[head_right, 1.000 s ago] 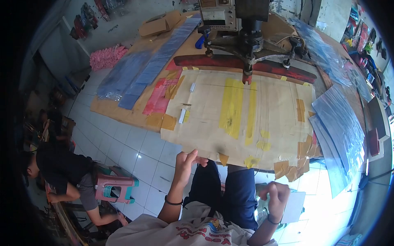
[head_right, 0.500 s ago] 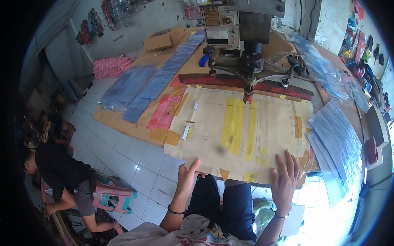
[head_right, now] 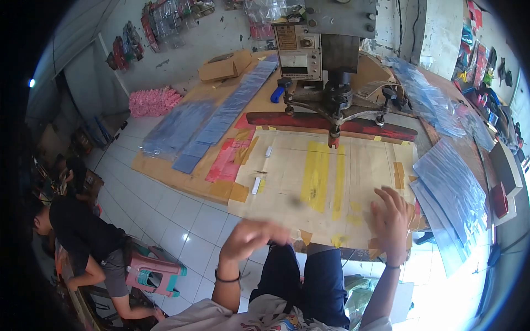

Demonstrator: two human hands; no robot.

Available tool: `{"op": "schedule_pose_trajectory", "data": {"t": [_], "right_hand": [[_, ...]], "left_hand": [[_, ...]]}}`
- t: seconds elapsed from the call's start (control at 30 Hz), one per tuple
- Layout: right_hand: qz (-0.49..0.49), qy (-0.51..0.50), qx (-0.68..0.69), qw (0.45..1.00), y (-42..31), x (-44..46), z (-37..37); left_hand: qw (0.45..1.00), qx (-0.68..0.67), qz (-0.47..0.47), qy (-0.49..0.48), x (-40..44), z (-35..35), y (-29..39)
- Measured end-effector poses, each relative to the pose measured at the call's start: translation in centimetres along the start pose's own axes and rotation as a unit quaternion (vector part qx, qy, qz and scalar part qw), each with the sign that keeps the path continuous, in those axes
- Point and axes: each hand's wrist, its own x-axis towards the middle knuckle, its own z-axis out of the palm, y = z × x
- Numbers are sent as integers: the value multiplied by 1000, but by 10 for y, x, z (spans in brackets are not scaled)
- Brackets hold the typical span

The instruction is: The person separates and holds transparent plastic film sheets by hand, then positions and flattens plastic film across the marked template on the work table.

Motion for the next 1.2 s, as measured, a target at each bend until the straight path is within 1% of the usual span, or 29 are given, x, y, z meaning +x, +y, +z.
{"op": "schedule_pose_trajectory", "data": {"t": [0.03, 0.07, 0.1, 0.13, 0.17, 0.3, 0.63, 0.83, 1.2], "right_hand": [[-24, -7, -30, 999, -4, 2, 3], [-42, -19, -60, 997, -2, 1, 5], [-61, -29, -91, 994, 2, 0, 6], [-80, -37, -122, 989, 5, 0, 7], [-74, -53, -128, 988, 8, -1, 6], [-71, -53, -125, 988, 8, -3, 6], [-70, -52, -137, 987, 10, -2, 7], [-76, -52, -133, 987, 8, -2, 6], [-84, -52, -111, 989, 15, -7, 3]], "left_hand": [[994, 108, 6, 33, 15, -2, 4], [974, 215, 14, 67, 27, -2, 5], [947, 315, 8, 62, 30, -2, -3], [909, 412, 2, 58, 31, -3, -17], [862, 504, -5, 53, 33, -1, -23], [838, 541, -21, 75, 31, 11, -33], [839, 538, -57, 58, 35, 8, -30], [833, 549, -51, 45, 37, 4, -30], [837, 537, -77, 70, 38, 10, -30]]}}
